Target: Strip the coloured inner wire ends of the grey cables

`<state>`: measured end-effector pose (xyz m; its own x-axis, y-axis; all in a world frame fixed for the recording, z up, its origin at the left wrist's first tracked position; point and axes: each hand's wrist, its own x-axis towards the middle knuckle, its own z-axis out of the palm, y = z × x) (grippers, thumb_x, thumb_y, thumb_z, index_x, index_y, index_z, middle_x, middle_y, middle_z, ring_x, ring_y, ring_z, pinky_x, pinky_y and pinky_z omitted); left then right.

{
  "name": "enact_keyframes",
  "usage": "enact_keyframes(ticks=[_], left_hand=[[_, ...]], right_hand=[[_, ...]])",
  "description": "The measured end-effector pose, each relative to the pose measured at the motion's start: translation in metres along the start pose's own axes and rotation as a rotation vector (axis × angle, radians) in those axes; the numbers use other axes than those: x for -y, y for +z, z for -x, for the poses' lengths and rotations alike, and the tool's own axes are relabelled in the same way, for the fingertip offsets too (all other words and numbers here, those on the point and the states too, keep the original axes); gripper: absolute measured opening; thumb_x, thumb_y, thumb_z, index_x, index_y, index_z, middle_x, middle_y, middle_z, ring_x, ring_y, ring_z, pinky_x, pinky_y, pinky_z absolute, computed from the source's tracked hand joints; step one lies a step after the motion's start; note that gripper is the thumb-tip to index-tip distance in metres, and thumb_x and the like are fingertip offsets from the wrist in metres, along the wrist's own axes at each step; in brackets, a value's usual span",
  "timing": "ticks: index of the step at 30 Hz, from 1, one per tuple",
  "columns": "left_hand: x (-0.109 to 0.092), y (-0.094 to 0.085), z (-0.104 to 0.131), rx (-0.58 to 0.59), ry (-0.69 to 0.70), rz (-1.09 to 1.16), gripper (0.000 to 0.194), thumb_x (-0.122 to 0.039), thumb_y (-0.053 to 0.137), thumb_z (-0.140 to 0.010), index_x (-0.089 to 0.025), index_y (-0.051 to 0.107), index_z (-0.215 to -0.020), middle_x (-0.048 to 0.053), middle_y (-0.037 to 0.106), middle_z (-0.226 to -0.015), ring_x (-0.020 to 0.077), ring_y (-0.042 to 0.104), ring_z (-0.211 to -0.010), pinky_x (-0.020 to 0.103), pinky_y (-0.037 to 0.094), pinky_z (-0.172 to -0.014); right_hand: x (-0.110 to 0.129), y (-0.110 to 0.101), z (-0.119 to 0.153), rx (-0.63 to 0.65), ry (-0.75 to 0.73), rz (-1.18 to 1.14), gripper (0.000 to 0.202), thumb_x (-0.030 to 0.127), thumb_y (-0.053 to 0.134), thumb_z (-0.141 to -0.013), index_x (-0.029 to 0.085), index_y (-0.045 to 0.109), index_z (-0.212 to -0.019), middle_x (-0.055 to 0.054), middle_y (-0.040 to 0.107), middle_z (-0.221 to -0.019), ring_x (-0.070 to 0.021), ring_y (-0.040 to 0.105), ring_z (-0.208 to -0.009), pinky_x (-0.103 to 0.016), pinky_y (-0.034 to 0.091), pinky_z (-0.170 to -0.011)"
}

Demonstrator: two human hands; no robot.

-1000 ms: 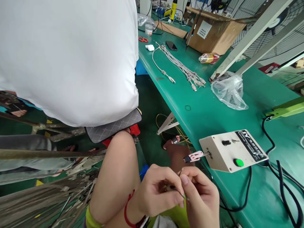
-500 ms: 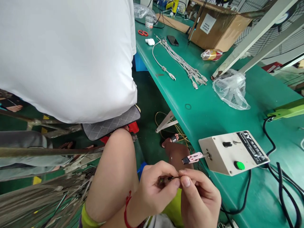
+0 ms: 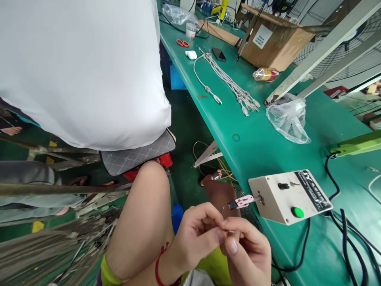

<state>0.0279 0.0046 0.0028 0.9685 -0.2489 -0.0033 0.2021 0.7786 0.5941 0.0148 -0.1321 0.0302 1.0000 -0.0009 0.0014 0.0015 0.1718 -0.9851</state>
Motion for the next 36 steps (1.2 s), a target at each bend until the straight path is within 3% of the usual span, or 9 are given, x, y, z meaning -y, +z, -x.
enact_keyframes(ticks=[4,6,9,14,18,25,27,31,36], left_hand=[[-0.004,0.003,0.001,0.029,-0.026,0.004,0.037,-0.044,0.092,-0.104,-0.017,0.07,-0.091,-0.002,0.071,-0.069,0.0012,0.041,-0.046,0.018,0.054,-0.065],[-0.003,0.004,0.002,0.011,-0.004,-0.035,0.033,-0.043,0.088,-0.107,-0.018,0.072,-0.094,-0.002,0.072,-0.07,0.0022,0.043,-0.048,0.018,0.053,-0.065],[-0.001,0.003,0.005,-0.063,0.121,-0.239,0.026,-0.037,0.083,-0.11,-0.019,0.073,-0.095,-0.002,0.069,-0.069,0.0051,0.047,-0.053,0.016,0.042,-0.058],[-0.002,-0.001,0.006,-0.152,0.326,-0.54,0.008,-0.018,0.077,-0.106,-0.023,0.074,-0.1,-0.004,0.066,-0.07,0.0068,0.049,-0.053,0.015,0.035,-0.052],[-0.006,-0.001,0.001,-0.151,0.388,-0.667,0.017,-0.009,0.074,-0.1,-0.025,0.071,-0.099,-0.007,0.064,-0.068,0.0067,0.049,-0.052,0.014,0.036,-0.051],[-0.005,-0.001,0.002,-0.179,0.402,-0.8,0.017,-0.01,0.076,-0.101,-0.026,0.07,-0.104,-0.006,0.071,-0.073,0.0072,0.056,-0.053,0.013,0.042,-0.052],[-0.004,-0.002,0.001,-0.186,0.4,-0.823,0.016,-0.011,0.076,-0.102,-0.026,0.07,-0.104,-0.006,0.07,-0.073,0.0072,0.056,-0.053,0.013,0.041,-0.051],[-0.005,-0.003,-0.001,-0.192,0.383,-0.843,0.016,-0.011,0.076,-0.102,-0.026,0.069,-0.104,-0.006,0.07,-0.073,0.0066,0.054,-0.052,0.013,0.04,-0.05],[-0.004,-0.003,-0.001,-0.201,0.373,-0.836,0.013,-0.015,0.077,-0.103,-0.025,0.069,-0.104,-0.005,0.069,-0.07,0.0084,0.056,-0.05,0.014,0.044,-0.05]], right_hand=[[0.015,0.012,-0.013,0.007,0.028,-0.098,0.009,0.037,0.097,-0.096,0.029,0.094,-0.094,0.003,0.057,-0.055,-0.0119,0.055,-0.047,-0.021,0.045,-0.047],[0.018,0.022,-0.016,-0.069,0.029,-0.151,0.011,0.041,0.099,-0.094,0.03,0.095,-0.092,0.004,0.056,-0.053,-0.009,0.05,-0.044,-0.018,0.043,-0.045],[0.01,0.03,-0.013,-0.216,-0.006,-0.151,0.016,0.045,0.104,-0.088,0.032,0.095,-0.089,0.0,0.069,-0.061,-0.0091,0.055,-0.049,-0.016,0.048,-0.048],[-0.015,0.019,0.003,-0.219,0.011,-0.107,0.023,0.041,0.099,-0.094,0.031,0.096,-0.115,0.003,0.063,-0.06,-0.0116,0.059,-0.053,-0.021,0.056,-0.056],[-0.02,0.007,0.006,-0.211,-0.017,-0.021,0.01,0.028,0.097,-0.096,0.03,0.095,-0.106,0.0,0.072,-0.066,-0.0148,0.067,-0.059,-0.023,0.061,-0.061],[-0.013,0.019,-0.002,-0.373,-0.064,0.007,0.013,0.034,0.1,-0.092,0.025,0.091,-0.091,-0.002,0.079,-0.072,-0.0129,0.07,-0.059,-0.019,0.061,-0.062],[-0.015,0.018,-0.001,-0.352,-0.041,-0.016,0.011,0.034,0.099,-0.094,0.026,0.091,-0.093,-0.002,0.079,-0.074,-0.0134,0.071,-0.061,-0.02,0.062,-0.063],[-0.022,0.011,0.002,-0.319,0.026,-0.062,0.007,0.032,0.095,-0.098,0.026,0.091,-0.098,0.003,0.066,-0.062,-0.011,0.059,-0.055,-0.018,0.054,-0.058],[-0.019,0.01,0.003,-0.302,0.024,-0.038,0.006,0.031,0.095,-0.097,0.026,0.092,-0.099,0.002,0.066,-0.062,-0.012,0.055,-0.054,-0.02,0.05,-0.054]])
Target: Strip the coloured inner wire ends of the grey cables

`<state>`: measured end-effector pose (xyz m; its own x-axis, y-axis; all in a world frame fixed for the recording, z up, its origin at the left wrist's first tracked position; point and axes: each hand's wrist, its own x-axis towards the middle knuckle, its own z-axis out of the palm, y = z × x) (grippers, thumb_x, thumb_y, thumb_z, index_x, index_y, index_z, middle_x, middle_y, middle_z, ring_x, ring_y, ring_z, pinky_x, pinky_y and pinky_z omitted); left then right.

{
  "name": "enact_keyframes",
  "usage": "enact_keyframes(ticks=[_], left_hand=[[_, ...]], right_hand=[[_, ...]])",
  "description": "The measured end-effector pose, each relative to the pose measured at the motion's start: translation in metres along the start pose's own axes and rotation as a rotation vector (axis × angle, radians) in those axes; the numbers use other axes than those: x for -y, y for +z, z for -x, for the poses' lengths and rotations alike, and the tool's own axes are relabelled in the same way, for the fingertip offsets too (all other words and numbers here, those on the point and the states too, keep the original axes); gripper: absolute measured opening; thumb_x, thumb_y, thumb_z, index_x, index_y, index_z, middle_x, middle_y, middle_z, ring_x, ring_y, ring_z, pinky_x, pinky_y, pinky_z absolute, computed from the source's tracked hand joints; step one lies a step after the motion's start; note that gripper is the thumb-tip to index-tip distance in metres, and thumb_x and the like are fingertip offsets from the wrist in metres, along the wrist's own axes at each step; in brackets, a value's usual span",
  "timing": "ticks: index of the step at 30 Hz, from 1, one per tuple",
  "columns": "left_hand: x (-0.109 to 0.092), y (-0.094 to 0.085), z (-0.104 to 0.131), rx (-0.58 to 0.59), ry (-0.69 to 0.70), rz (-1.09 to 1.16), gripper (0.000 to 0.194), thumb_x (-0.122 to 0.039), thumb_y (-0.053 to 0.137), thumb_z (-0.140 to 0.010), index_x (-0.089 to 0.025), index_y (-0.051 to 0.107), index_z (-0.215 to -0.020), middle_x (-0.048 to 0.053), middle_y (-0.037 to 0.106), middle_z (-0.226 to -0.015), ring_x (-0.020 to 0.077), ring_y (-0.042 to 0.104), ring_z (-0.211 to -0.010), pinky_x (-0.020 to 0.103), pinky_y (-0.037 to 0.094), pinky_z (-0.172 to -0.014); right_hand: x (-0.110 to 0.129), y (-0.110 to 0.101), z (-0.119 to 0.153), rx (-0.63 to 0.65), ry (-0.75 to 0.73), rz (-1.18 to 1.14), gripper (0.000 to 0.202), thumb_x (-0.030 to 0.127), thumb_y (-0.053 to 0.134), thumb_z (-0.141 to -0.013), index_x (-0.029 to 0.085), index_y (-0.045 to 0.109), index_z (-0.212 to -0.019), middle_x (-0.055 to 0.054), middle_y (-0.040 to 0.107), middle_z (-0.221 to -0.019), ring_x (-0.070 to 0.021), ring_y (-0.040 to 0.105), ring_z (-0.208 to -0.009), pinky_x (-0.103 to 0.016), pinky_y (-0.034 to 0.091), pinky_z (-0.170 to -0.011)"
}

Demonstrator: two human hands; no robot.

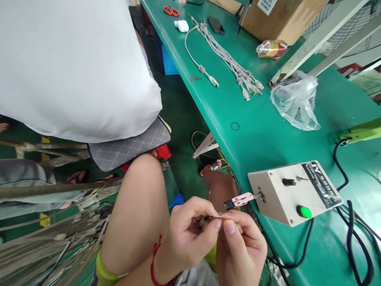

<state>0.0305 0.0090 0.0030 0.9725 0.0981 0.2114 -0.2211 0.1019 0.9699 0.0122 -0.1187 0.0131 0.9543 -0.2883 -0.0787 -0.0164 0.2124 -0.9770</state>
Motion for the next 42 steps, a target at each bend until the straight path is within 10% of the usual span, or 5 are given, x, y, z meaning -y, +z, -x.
enact_keyframes(ticks=[8,12,21,34,42], left_hand=[[0.003,-0.002,0.001,-0.01,-0.009,-0.019,0.007,-0.016,0.075,-0.106,-0.022,0.071,-0.105,-0.002,0.069,-0.066,0.0115,0.06,-0.05,0.018,0.048,-0.051],[0.004,-0.002,-0.001,-0.026,-0.008,-0.053,0.009,-0.014,0.075,-0.106,-0.022,0.072,-0.106,-0.003,0.067,-0.066,0.0106,0.059,-0.05,0.018,0.048,-0.051],[0.006,0.002,-0.005,-0.027,-0.024,-0.067,0.013,-0.013,0.074,-0.107,-0.024,0.068,-0.108,-0.003,0.071,-0.073,0.0101,0.063,-0.054,0.016,0.049,-0.052],[0.012,0.009,-0.004,-0.028,-0.02,-0.079,0.014,-0.01,0.074,-0.105,-0.023,0.068,-0.105,-0.001,0.074,-0.072,0.0124,0.07,-0.054,0.018,0.054,-0.054],[0.011,0.012,-0.007,-0.04,0.013,-0.018,0.016,-0.008,0.074,-0.103,-0.023,0.068,-0.105,-0.001,0.078,-0.074,0.0105,0.068,-0.053,0.016,0.052,-0.053]], right_hand=[[0.01,0.01,-0.023,-0.138,0.05,-0.039,0.053,0.062,0.079,-0.104,0.022,0.078,-0.07,0.003,0.052,-0.053,-0.0135,0.046,-0.048,-0.025,0.048,-0.051],[0.009,0.008,-0.035,-0.099,0.207,-0.107,0.052,0.073,0.083,-0.099,0.022,0.09,-0.1,0.0,0.063,-0.068,-0.0151,0.052,-0.06,-0.024,0.05,-0.058],[0.009,0.022,-0.045,0.016,0.303,-0.467,0.038,0.069,0.097,-0.089,0.033,0.091,-0.1,0.009,0.035,-0.064,-0.0137,0.02,-0.057,-0.024,0.037,-0.052],[0.01,0.023,-0.046,-0.01,0.324,-0.489,0.034,0.064,0.099,-0.089,0.032,0.089,-0.093,0.01,0.027,-0.064,-0.0142,0.018,-0.058,-0.025,0.038,-0.054],[0.005,0.008,-0.035,-0.005,0.392,-0.504,0.063,0.077,0.082,-0.093,0.024,0.092,-0.125,0.007,0.038,-0.065,-0.0154,0.029,-0.059,-0.029,0.042,-0.057]])
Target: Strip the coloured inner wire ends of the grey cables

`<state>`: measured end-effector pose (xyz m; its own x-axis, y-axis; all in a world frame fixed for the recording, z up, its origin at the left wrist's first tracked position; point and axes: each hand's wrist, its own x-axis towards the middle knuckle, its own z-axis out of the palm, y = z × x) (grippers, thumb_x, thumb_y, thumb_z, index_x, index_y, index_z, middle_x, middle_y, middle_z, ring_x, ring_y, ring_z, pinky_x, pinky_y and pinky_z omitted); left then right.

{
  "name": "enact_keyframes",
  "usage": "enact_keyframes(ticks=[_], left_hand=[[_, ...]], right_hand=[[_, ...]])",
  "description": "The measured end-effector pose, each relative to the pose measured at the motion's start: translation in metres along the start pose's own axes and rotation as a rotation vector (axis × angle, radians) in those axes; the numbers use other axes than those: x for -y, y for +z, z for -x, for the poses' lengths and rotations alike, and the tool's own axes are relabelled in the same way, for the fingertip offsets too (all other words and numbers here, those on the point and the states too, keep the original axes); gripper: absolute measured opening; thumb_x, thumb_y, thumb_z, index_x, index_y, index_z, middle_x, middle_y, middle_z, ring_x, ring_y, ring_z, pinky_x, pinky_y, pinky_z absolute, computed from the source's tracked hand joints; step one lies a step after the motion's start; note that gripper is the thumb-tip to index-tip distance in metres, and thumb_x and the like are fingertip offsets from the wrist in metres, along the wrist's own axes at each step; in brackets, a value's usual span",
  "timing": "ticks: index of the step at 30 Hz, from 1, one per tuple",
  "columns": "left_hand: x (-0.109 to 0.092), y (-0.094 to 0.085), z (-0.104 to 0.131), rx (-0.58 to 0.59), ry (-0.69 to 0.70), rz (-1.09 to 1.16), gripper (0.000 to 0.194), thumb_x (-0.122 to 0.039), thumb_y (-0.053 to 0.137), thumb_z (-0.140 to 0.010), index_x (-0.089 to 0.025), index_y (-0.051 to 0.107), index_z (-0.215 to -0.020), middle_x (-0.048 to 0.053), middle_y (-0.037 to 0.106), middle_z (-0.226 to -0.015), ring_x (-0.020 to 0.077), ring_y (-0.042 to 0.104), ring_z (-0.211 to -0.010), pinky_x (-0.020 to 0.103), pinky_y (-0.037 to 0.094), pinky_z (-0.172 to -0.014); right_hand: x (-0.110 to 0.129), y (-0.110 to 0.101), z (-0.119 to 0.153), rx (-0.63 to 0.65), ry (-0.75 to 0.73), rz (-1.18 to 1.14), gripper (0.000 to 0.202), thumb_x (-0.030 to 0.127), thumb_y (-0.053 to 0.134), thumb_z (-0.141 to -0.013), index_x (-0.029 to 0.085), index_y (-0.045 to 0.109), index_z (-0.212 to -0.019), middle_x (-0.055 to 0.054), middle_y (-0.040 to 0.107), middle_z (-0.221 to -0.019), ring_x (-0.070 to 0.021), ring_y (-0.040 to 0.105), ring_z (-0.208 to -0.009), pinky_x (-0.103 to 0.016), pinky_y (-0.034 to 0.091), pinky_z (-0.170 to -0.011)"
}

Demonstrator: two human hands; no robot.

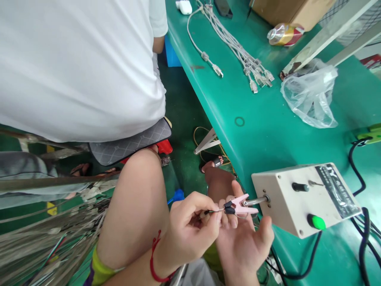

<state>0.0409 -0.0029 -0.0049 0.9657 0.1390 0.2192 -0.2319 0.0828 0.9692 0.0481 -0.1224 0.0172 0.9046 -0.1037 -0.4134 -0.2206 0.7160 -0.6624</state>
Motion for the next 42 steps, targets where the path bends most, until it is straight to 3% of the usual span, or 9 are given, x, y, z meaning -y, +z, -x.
enact_keyframes(ticks=[7,11,14,17,26,31,34,38,42], left_hand=[[-0.003,-0.002,0.003,-0.058,0.0,-0.027,0.012,-0.012,0.077,-0.103,-0.022,0.071,-0.101,-0.003,0.071,-0.065,0.0104,0.062,-0.046,0.017,0.049,-0.048],[-0.003,-0.007,0.01,-0.111,0.042,-0.026,0.014,-0.013,0.075,-0.105,-0.025,0.069,-0.107,-0.004,0.073,-0.07,0.0102,0.06,-0.047,0.017,0.049,-0.048],[-0.007,-0.01,0.012,-0.069,0.11,-0.031,0.018,-0.011,0.075,-0.104,-0.026,0.067,-0.111,-0.002,0.08,-0.079,0.0096,0.061,-0.048,0.018,0.05,-0.049],[-0.012,-0.011,0.008,-0.016,0.214,-0.084,0.02,-0.008,0.074,-0.1,-0.025,0.067,-0.109,0.0,0.082,-0.08,0.0101,0.064,-0.048,0.019,0.051,-0.049],[-0.021,-0.01,-0.001,-0.043,0.31,-0.195,0.024,-0.003,0.073,-0.091,-0.025,0.068,-0.099,-0.007,0.073,-0.065,0.0091,0.062,-0.044,0.017,0.055,-0.05],[-0.019,-0.01,0.0,-0.042,0.33,-0.185,0.026,-0.001,0.07,-0.088,-0.024,0.067,-0.1,-0.008,0.07,-0.063,0.0082,0.058,-0.043,0.017,0.053,-0.05],[-0.018,-0.011,-0.001,-0.038,0.324,-0.156,0.027,0.001,0.069,-0.088,-0.023,0.066,-0.101,-0.005,0.075,-0.069,0.0071,0.058,-0.043,0.016,0.05,-0.048],[-0.015,-0.011,-0.004,-0.017,0.217,-0.092,0.021,-0.004,0.07,-0.096,-0.023,0.065,-0.103,-0.005,0.07,-0.066,0.0065,0.054,-0.043,0.015,0.042,-0.045],[-0.01,-0.009,-0.006,0.005,0.105,-0.022,0.018,-0.009,0.072,-0.101,-0.025,0.065,-0.104,-0.008,0.061,-0.062,0.007,0.05,-0.043,0.015,0.037,-0.043]], right_hand=[[-0.01,-0.015,0.007,0.006,-0.096,0.064,0.037,0.056,0.069,-0.103,0.028,0.081,-0.082,0.004,0.042,-0.059,-0.0178,0.035,-0.057,-0.032,0.045,-0.058],[-0.014,-0.016,0.023,0.028,-0.31,0.225,0.036,0.048,0.066,-0.109,0.026,0.081,-0.085,0.005,0.043,-0.06,-0.0157,0.038,-0.054,-0.03,0.045,-0.056],[-0.013,-0.019,0.037,0.049,-0.407,0.419,0.019,0.042,0.081,-0.105,0.026,0.089,-0.099,0.006,0.046,-0.059,-0.0133,0.041,-0.054,-0.025,0.043,-0.054],[-0.01,-0.016,0.044,0.043,-0.334,0.504,0.015,0.037,0.093,-0.099,0.031,0.093,-0.113,0.004,0.058,-0.063,-0.0127,0.051,-0.057,-0.021,0.046,-0.055],[-0.002,0.01,0.042,0.046,-0.116,0.344,0.013,0.042,0.098,-0.094,0.03,0.093,-0.091,-0.004,0.081,-0.073,-0.0144,0.071,-0.058,-0.024,0.06,-0.062],[-0.002,0.009,0.042,0.102,-0.037,0.271,0.015,0.042,0.095,-0.097,0.029,0.091,-0.092,0.0,0.07,-0.065,-0.0118,0.059,-0.052,-0.019,0.045,-0.051],[-0.003,0.006,0.032,0.06,-0.097,0.284,0.028,0.055,0.091,-0.098,0.026,0.09,-0.098,0.002,0.063,-0.067,-0.0136,0.056,-0.059,-0.024,0.051,-0.058],[-0.001,0.003,0.012,-0.005,-0.094,0.174,0.055,0.072,0.09,-0.094,0.027,0.089,-0.126,0.001,0.064,-0.076,-0.0154,0.056,-0.067,-0.027,0.056,-0.066],[0.0,0.005,0.002,-0.006,-0.129,0.124,0.041,0.061,0.093,-0.097,0.026,0.091,-0.118,0.007,0.05,-0.06,-0.0109,0.042,-0.056,-0.02,0.047,-0.056]])
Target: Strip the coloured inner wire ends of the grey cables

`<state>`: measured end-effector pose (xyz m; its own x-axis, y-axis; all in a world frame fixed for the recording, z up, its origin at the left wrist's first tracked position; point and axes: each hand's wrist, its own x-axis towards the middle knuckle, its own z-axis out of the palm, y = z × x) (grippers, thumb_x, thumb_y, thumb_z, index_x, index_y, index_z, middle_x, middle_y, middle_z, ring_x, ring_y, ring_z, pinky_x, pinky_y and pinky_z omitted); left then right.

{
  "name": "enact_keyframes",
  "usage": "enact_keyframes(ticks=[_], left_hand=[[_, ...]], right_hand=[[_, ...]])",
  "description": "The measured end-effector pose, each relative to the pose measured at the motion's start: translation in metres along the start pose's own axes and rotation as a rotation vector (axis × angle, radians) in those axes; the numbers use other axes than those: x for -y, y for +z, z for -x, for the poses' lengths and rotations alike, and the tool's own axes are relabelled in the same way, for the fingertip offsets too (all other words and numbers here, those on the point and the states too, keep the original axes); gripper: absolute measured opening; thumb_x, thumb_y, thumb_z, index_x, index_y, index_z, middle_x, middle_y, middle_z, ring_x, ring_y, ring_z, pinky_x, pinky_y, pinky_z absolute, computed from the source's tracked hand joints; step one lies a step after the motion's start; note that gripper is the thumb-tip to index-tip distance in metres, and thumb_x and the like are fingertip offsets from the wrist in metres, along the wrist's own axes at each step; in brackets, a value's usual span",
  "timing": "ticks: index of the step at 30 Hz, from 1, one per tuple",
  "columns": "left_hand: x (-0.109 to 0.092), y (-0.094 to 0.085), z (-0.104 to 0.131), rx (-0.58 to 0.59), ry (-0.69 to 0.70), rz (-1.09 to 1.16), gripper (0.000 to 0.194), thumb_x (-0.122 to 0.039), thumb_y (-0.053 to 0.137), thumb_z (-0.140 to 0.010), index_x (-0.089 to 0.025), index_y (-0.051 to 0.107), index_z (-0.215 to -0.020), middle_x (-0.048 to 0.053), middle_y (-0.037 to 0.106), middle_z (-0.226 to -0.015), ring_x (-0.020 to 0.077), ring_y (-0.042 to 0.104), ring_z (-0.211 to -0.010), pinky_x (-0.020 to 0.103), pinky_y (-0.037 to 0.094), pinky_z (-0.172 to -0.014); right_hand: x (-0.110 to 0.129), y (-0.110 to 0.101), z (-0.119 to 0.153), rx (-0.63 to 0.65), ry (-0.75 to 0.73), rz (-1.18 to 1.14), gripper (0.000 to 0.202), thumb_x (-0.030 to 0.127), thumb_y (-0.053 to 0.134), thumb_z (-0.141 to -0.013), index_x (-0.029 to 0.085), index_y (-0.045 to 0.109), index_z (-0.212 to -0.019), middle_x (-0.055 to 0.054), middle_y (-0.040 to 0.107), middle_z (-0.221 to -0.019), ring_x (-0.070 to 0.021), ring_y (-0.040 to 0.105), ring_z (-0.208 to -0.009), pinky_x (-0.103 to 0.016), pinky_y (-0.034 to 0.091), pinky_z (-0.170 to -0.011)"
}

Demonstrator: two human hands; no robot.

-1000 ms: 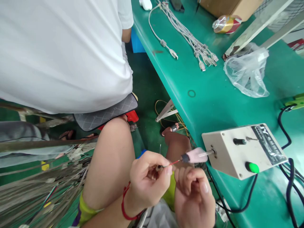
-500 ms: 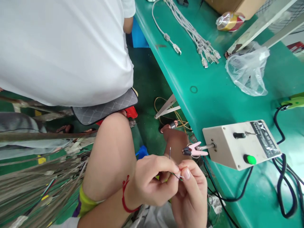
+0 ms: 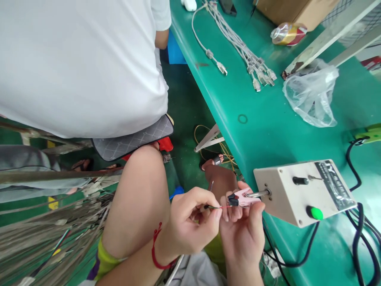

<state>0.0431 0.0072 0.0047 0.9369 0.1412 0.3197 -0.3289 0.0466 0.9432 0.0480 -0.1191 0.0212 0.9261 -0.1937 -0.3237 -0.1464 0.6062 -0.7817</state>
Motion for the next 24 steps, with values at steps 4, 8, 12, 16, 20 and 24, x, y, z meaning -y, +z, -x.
enact_keyframes(ticks=[4,8,12,16,20,24], left_hand=[[0.005,0.002,-0.001,0.01,-0.054,0.046,0.016,-0.011,0.072,-0.105,-0.026,0.064,-0.105,-0.007,0.061,-0.064,0.0083,0.051,-0.045,0.016,0.039,-0.045],[0.008,0.003,-0.002,0.023,-0.07,0.049,0.016,-0.011,0.072,-0.106,-0.025,0.064,-0.104,-0.006,0.062,-0.065,0.0086,0.052,-0.046,0.016,0.04,-0.046],[0.009,0.005,-0.004,0.032,-0.089,0.025,0.017,-0.01,0.071,-0.106,-0.025,0.063,-0.104,-0.007,0.06,-0.065,0.008,0.051,-0.046,0.015,0.04,-0.046],[0.008,0.006,-0.004,0.051,-0.092,0.002,0.018,-0.009,0.071,-0.104,-0.025,0.062,-0.103,-0.007,0.061,-0.066,0.0067,0.051,-0.047,0.014,0.038,-0.046],[0.008,0.006,0.0,0.047,-0.074,-0.012,0.018,-0.01,0.073,-0.104,-0.025,0.064,-0.106,-0.007,0.063,-0.067,0.0068,0.054,-0.048,0.014,0.04,-0.047],[0.008,0.006,0.004,0.022,-0.043,-0.045,0.019,-0.01,0.073,-0.103,-0.026,0.065,-0.108,-0.007,0.064,-0.067,0.0069,0.054,-0.048,0.015,0.039,-0.048]], right_hand=[[-0.002,0.001,0.0,0.003,-0.03,-0.02,0.032,0.056,0.091,-0.1,0.027,0.093,-0.115,0.008,0.047,-0.054,-0.0099,0.039,-0.052,-0.019,0.048,-0.054],[-0.003,0.0,-0.001,-0.017,-0.031,-0.008,0.031,0.056,0.094,-0.098,0.028,0.094,-0.112,0.008,0.049,-0.05,-0.0096,0.041,-0.05,-0.019,0.052,-0.056],[-0.002,-0.002,-0.002,-0.023,-0.027,0.011,0.032,0.058,0.093,-0.099,0.029,0.094,-0.113,0.007,0.048,-0.05,-0.0108,0.042,-0.051,-0.019,0.05,-0.055],[0.0,-0.002,0.0,-0.011,-0.019,0.03,0.035,0.06,0.091,-0.099,0.028,0.094,-0.115,0.007,0.048,-0.051,-0.0115,0.042,-0.052,-0.02,0.048,-0.055],[0.001,-0.008,0.002,-0.006,0.039,-0.003,0.052,0.064,0.088,-0.099,0.022,0.091,-0.128,0.004,0.055,-0.053,-0.0139,0.046,-0.054,-0.025,0.048,-0.059],[-0.004,-0.019,0.003,0.049,0.022,-0.028,0.04,0.056,0.073,-0.107,0.02,0.091,-0.102,0.0,0.058,-0.056,-0.0175,0.048,-0.056,-0.031,0.049,-0.062]])
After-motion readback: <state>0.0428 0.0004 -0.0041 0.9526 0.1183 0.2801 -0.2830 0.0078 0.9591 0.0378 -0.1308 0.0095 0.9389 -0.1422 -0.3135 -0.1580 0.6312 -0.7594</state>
